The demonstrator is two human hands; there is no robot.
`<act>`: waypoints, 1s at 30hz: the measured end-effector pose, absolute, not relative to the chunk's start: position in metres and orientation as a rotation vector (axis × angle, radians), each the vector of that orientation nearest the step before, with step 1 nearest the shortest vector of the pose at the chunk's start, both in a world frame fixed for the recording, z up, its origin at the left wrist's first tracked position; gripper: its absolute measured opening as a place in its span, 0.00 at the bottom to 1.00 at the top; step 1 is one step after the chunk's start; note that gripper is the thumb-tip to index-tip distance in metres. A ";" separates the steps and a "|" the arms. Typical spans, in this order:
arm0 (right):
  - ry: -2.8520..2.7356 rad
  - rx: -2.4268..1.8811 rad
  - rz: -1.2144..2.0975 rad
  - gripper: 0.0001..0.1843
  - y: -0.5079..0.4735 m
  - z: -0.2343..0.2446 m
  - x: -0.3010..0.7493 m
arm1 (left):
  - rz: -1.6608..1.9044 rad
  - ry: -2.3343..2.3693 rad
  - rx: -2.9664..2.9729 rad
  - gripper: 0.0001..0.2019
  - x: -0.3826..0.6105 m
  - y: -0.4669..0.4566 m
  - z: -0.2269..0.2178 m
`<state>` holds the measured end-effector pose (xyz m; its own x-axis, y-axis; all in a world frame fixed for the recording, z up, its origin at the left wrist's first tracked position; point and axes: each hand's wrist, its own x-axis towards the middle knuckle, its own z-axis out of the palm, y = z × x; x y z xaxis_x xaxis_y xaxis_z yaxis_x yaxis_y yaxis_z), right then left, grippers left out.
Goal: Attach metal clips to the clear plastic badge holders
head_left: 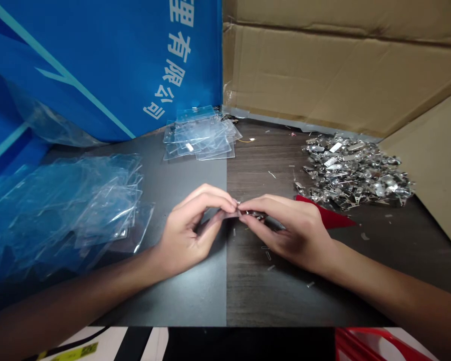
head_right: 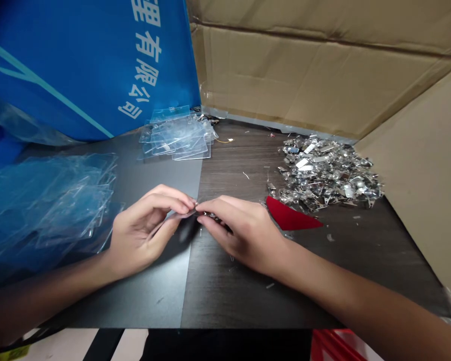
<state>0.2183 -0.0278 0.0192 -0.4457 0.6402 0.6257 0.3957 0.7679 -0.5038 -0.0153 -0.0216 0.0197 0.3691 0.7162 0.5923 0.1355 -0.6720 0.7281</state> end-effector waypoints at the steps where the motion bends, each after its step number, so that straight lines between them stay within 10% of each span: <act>1: -2.090 -0.789 0.349 0.06 -0.029 0.019 0.218 | 1.307 0.748 2.024 0.10 -0.015 -0.022 0.019; 30: -1.907 -0.996 0.324 0.09 -0.036 0.024 0.213 | 1.203 0.728 1.834 0.12 -0.017 -0.022 0.019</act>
